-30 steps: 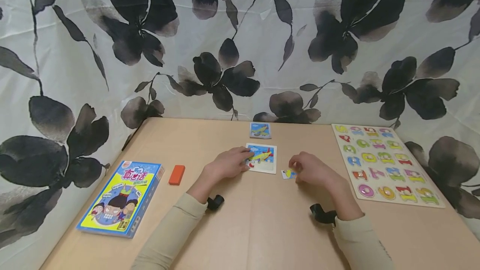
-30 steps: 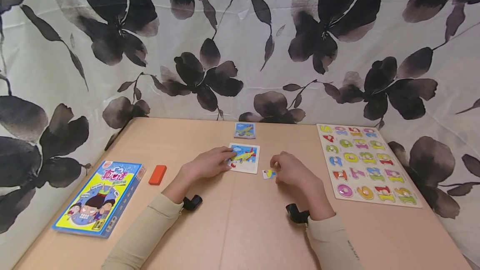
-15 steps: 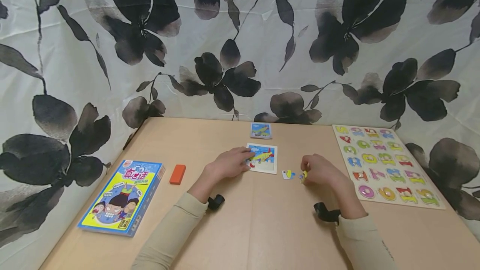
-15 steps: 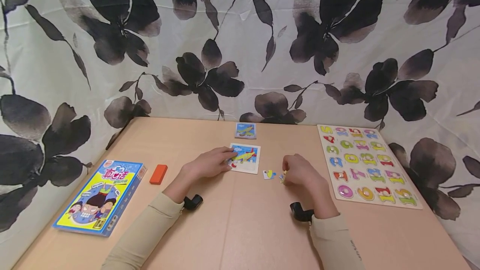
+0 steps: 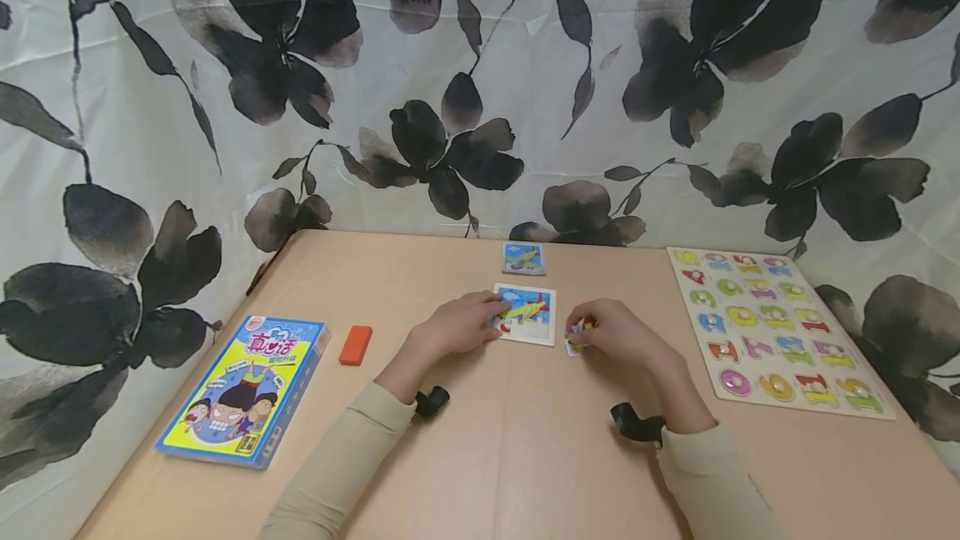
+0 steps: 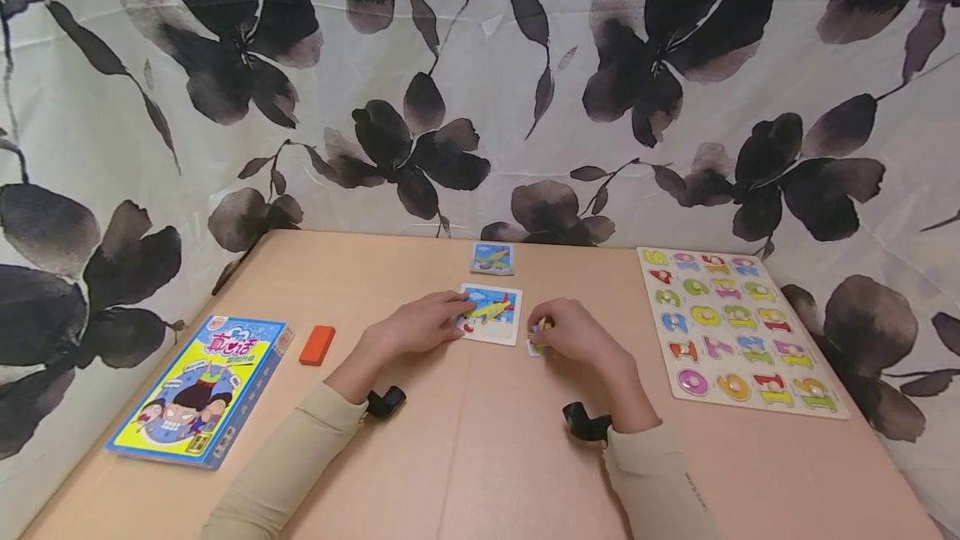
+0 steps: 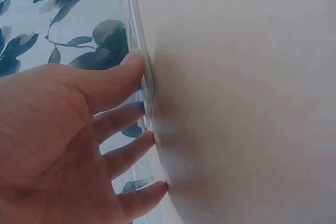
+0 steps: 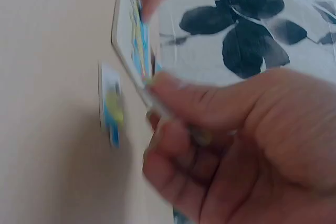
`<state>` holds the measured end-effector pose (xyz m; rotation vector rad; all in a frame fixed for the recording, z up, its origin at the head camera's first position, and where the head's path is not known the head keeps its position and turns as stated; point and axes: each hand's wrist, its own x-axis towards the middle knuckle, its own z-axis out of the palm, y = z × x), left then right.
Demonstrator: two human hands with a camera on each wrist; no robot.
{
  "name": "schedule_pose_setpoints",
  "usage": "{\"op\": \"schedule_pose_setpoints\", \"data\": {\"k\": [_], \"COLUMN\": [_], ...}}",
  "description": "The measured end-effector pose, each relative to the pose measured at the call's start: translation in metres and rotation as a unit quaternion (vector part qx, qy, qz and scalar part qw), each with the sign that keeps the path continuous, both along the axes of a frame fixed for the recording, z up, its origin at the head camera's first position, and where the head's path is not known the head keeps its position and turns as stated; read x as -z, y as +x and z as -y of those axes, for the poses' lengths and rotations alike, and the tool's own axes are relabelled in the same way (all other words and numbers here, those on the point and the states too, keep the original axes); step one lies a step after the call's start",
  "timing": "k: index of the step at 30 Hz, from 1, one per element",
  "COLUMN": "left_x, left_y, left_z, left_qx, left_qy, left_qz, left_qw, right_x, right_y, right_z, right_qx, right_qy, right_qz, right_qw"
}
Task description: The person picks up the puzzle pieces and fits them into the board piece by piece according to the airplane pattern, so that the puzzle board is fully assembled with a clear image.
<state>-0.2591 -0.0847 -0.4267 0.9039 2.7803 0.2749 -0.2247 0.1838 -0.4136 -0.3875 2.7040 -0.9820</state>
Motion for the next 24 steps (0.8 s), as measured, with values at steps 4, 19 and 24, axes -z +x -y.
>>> {"op": "schedule_pose_setpoints", "data": {"k": [4, 19, 24], "left_x": [-0.001, 0.0, 0.002], "left_y": [-0.001, -0.002, -0.003], "left_z": [-0.001, -0.001, 0.0], "left_qx": [0.001, 0.006, 0.005], "left_qy": [-0.002, 0.008, 0.005], "left_qz": [0.0, -0.004, -0.005], "left_qw": [1.0, 0.9999, 1.0], "right_x": [0.001, 0.026, 0.03], "right_y": [-0.005, -0.019, -0.021], "right_z": [0.024, 0.069, 0.076], "right_qx": [-0.007, 0.122, 0.133], "right_qy": [-0.02, -0.143, -0.182], "right_qz": [-0.02, 0.006, 0.014], "right_qw": [0.9996, 0.9822, 0.9741]}}
